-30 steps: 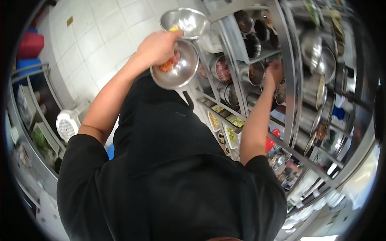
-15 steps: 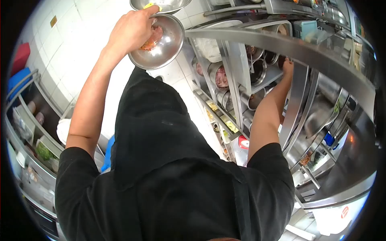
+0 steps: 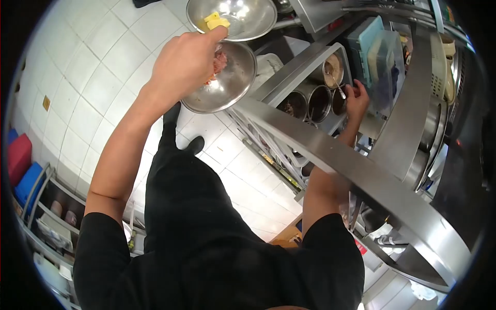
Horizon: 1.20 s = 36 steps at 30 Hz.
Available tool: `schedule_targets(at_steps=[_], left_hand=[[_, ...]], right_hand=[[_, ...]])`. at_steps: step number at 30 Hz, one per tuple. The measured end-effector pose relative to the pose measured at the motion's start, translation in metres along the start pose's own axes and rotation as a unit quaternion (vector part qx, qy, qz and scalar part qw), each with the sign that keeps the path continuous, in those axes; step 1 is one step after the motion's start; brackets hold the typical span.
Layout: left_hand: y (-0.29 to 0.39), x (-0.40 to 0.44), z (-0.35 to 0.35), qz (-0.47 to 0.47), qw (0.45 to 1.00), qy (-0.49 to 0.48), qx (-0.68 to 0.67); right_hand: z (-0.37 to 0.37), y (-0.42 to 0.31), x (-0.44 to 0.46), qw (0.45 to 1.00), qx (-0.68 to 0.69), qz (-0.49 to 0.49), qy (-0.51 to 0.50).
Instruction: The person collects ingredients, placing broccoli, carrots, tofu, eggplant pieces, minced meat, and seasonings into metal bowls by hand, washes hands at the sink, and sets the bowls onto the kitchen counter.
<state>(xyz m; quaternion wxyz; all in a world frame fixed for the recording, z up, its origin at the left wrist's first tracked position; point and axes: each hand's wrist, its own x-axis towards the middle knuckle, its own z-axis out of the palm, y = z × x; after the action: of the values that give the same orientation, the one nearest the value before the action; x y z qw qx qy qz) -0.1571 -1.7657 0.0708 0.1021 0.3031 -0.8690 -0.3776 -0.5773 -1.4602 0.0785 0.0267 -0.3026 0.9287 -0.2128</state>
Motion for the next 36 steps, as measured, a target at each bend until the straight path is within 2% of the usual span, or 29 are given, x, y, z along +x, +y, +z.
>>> schedule_targets(at_steps=[2,3,4,6,10,14,21,23,26,29,32,36], left_hand=[[0.010,0.017,0.004,0.019,1.000,0.001,-0.009],[0.014,0.023,0.005,0.027,1.000,-0.004,-0.010],[0.018,0.028,0.005,0.036,0.999,-0.001,-0.025],[0.025,0.033,0.004,0.050,0.998,0.001,-0.040],[0.030,0.033,0.002,0.047,0.998,-0.006,-0.037],[0.020,0.026,0.003,0.047,0.998,0.003,-0.031],[0.018,0.030,-0.002,0.042,0.999,0.001,-0.034],[0.019,0.038,-0.001,0.048,0.998,-0.005,-0.042],[0.030,0.050,-0.001,0.058,0.998,-0.006,-0.027],[0.042,0.064,0.001,0.070,0.997,-0.009,-0.033],[0.048,0.075,0.010,0.103,0.993,0.019,-0.049],[0.060,0.085,0.017,0.100,0.993,-0.004,-0.061]], right_hand=[[-0.004,-0.013,-0.005,0.993,-0.084,0.042,0.065],[-0.008,-0.019,-0.006,0.993,-0.102,0.043,0.031],[-0.007,-0.016,-0.005,0.993,-0.103,0.049,0.037],[0.000,-0.012,0.000,0.992,-0.086,0.084,-0.030],[0.013,0.001,0.004,0.988,-0.052,0.147,0.008],[0.021,0.003,-0.003,0.983,0.077,0.165,0.008],[-0.020,0.000,-0.058,0.995,-0.027,0.066,0.064],[-0.027,-0.003,-0.076,0.988,-0.113,0.103,0.033],[-0.027,-0.003,-0.089,0.981,-0.174,0.087,0.017],[-0.027,0.036,-0.091,0.980,-0.187,0.061,-0.017],[-0.027,0.036,-0.086,0.977,-0.199,0.054,-0.061],[-0.036,0.009,-0.080,0.975,-0.218,0.032,-0.033]])
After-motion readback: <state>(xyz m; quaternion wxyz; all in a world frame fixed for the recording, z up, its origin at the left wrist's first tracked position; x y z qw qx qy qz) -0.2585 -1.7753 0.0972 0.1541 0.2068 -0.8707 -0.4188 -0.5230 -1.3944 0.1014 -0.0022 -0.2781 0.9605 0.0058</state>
